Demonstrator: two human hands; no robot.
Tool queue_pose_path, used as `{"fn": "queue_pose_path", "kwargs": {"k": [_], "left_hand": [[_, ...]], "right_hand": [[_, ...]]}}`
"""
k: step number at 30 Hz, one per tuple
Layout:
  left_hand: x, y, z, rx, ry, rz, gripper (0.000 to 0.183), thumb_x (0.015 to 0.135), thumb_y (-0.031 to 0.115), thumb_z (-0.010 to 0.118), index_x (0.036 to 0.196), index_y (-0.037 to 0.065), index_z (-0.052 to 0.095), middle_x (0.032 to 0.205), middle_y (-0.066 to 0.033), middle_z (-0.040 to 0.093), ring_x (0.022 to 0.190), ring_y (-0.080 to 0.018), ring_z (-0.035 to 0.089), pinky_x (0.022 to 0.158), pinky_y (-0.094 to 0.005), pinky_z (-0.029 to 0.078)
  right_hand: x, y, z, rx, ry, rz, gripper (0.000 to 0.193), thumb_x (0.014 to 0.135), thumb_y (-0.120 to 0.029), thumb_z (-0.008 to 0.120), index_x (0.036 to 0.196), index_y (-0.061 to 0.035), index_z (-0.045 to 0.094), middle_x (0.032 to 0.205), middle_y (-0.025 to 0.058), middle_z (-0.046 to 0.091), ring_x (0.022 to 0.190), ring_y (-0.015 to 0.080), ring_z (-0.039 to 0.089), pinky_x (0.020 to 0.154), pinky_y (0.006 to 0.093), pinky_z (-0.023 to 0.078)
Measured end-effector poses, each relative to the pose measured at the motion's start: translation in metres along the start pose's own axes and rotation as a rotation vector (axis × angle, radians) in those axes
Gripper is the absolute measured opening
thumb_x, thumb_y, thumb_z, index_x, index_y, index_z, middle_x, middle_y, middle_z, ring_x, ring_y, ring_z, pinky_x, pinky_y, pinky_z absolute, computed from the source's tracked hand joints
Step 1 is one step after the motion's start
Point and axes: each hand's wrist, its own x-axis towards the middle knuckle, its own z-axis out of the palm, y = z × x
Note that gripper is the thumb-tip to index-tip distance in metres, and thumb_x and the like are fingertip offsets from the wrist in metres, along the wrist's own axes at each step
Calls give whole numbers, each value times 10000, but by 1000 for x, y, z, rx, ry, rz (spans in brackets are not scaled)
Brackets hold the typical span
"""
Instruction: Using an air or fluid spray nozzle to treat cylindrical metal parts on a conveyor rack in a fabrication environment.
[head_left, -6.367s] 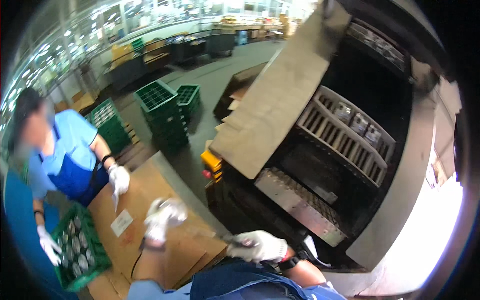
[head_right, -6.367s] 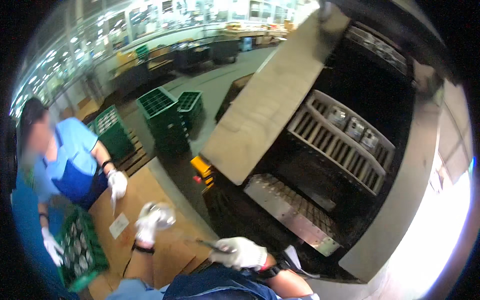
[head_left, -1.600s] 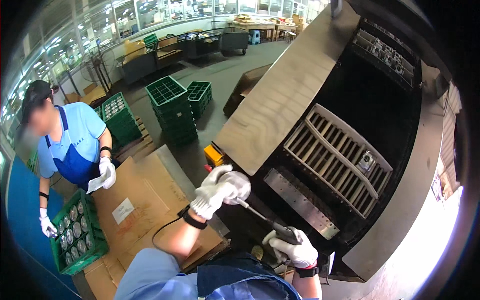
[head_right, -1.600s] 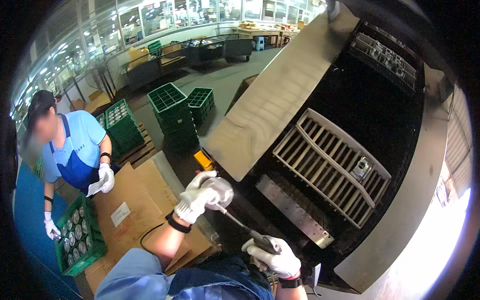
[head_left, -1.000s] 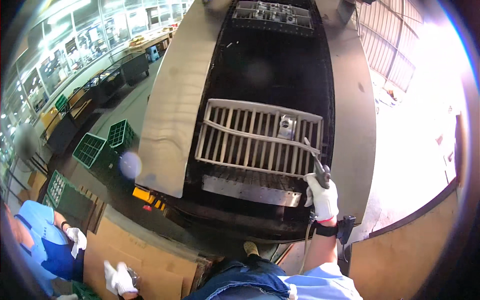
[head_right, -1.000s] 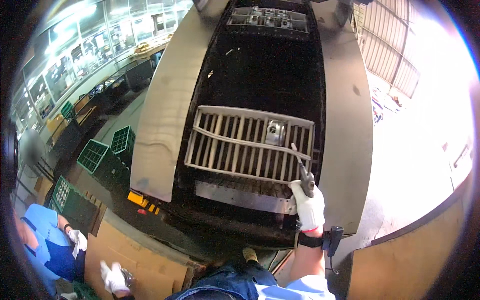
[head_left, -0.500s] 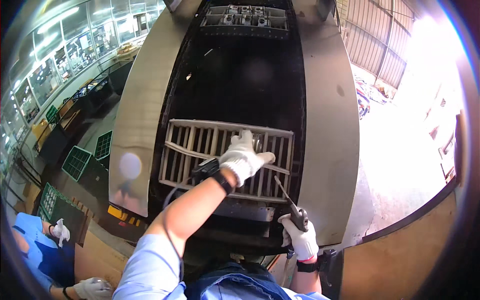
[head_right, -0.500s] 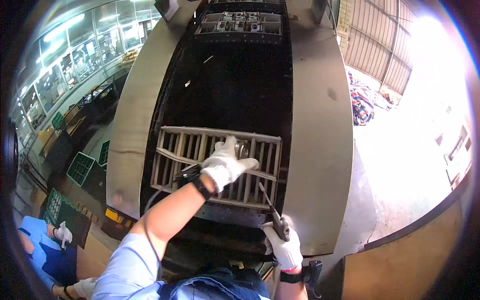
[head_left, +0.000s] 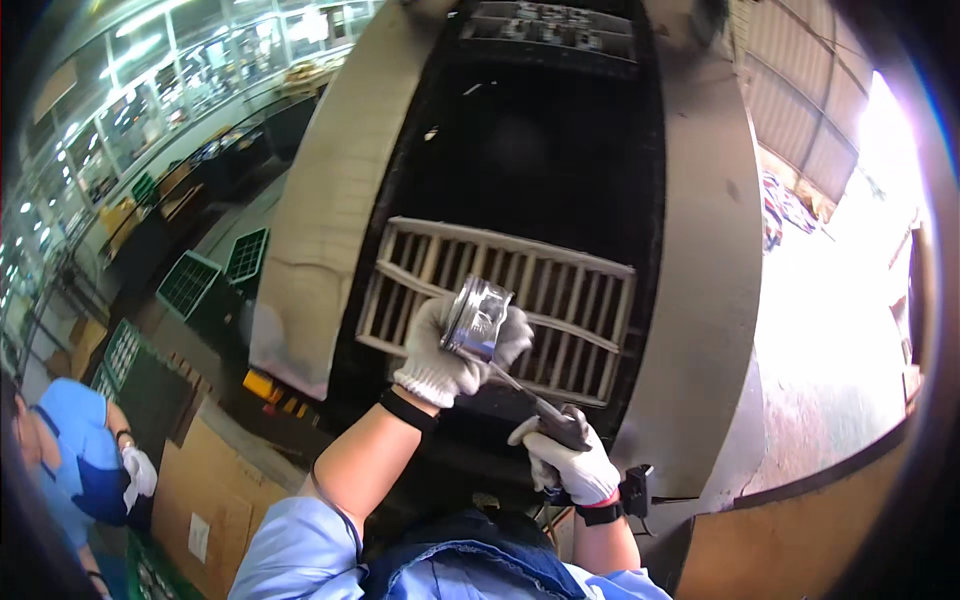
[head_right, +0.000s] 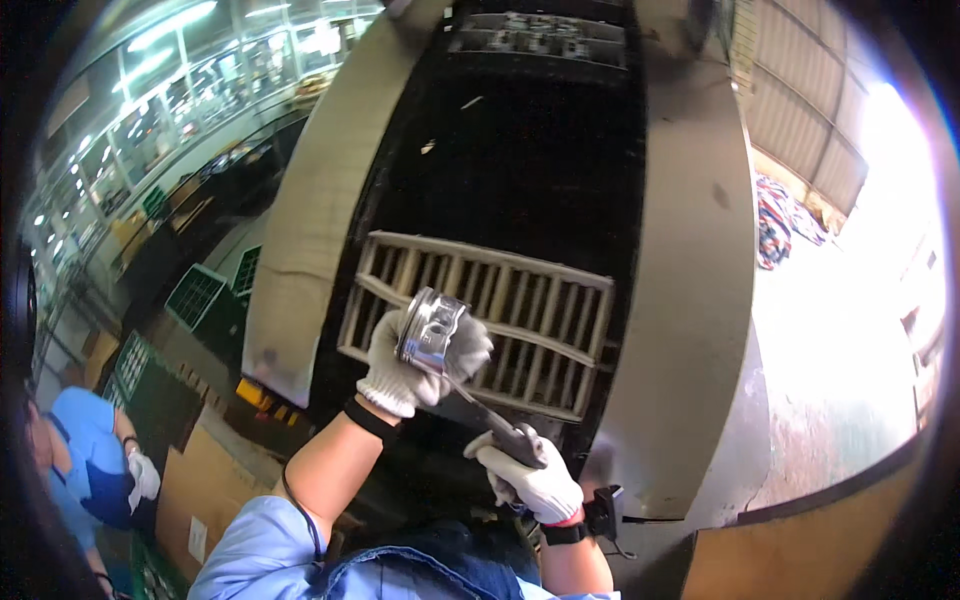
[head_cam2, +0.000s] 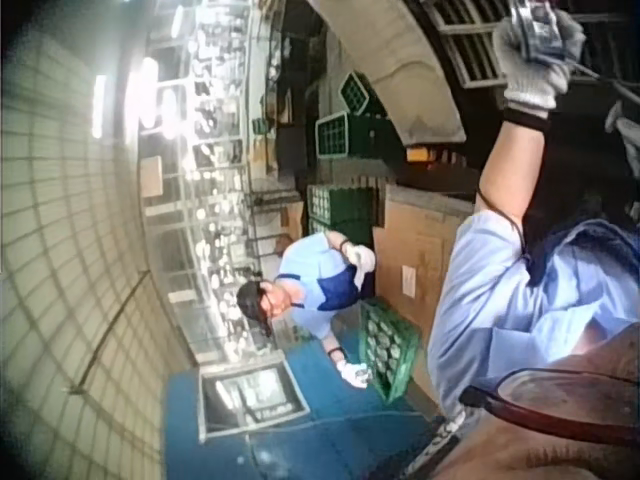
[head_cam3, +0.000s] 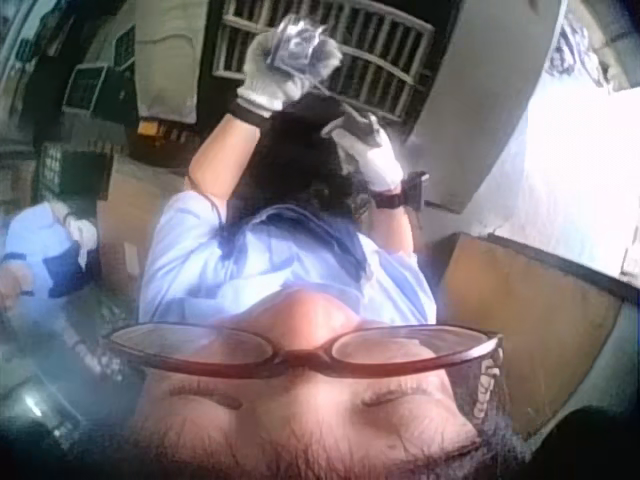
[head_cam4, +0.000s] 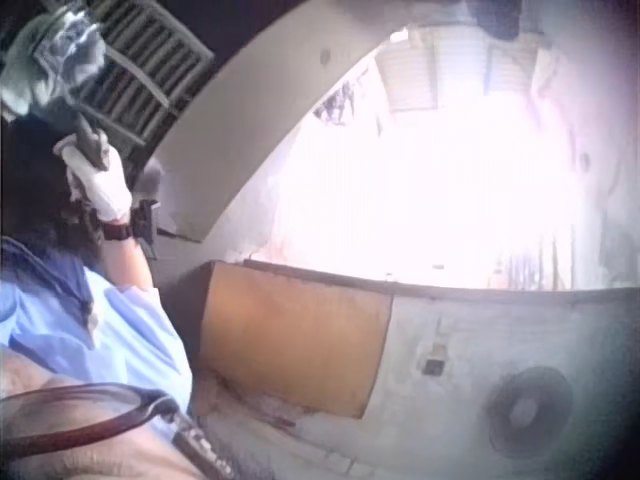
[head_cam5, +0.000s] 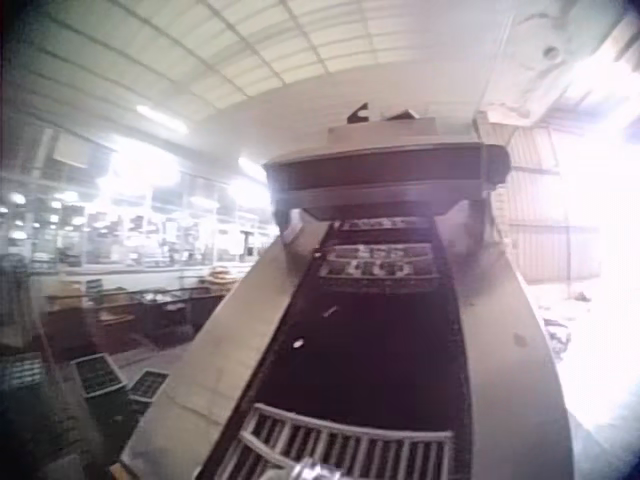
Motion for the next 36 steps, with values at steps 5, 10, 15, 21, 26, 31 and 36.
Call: {"fn": "queue_pose_path", "kwargs": {"k": [5,10,15,21,26,31,36], "left_hand": [[-67,35,-24,-62,33,130,617,872,398,487,1205,-112,587,1111,-350,644,963,-486,670,825,-546,597],[-147,73,-72,51,96,530,424,903,204,471,1134,-124,609,1033,-291,696,834,-360,722,684,-452,631],[-256,54,-96,1242,824,1017,420,982,296,475,1120,-61,650,986,-177,719,796,-245,707,688,-323,580],[-398,50,-172,905,973,1110,257,992,184,543,1136,-8,634,1048,-96,710,921,-178,681,863,-319,564],[-494,33,-236,1116,1370,1115,338,941,329,576,1086,35,659,1039,-118,708,943,-230,673,834,-363,548],[-522,21,-190,1705,2009,287,469,913,499,558,1096,82,673,1121,-205,661,1062,-405,604,922,-514,482],[-515,-42,-165,1794,1887,1092,270,840,264,721,976,38,664,967,-184,678,904,-367,635,806,-466,505]], "right_hand": [[31,15,36,30,-253,64,169,931,-117,631,974,39,675,566,-4,546,418,72,465,415,232,389],[31,30,98,-188,-263,89,203,905,-145,660,939,55,676,524,15,542,386,83,448,416,230,376],[27,56,124,-257,-87,77,186,843,-116,606,876,58,663,468,20,483,362,110,441,382,255,354],[22,94,176,-450,-585,368,246,933,-215,696,1100,-35,713,682,-27,589,550,49,510,486,205,387],[24,120,234,-726,-950,483,230,939,-305,690,1034,-100,735,677,-33,583,552,62,528,496,224,419],[24,153,259,-957,-963,312,279,935,-354,672,1014,-87,682,706,32,638,563,126,602,548,301,474],[30,185,229,-1042,-993,-17,370,946,-479,636,1148,-171,673,906,98,709,839,308,669,767,361,514]]}}
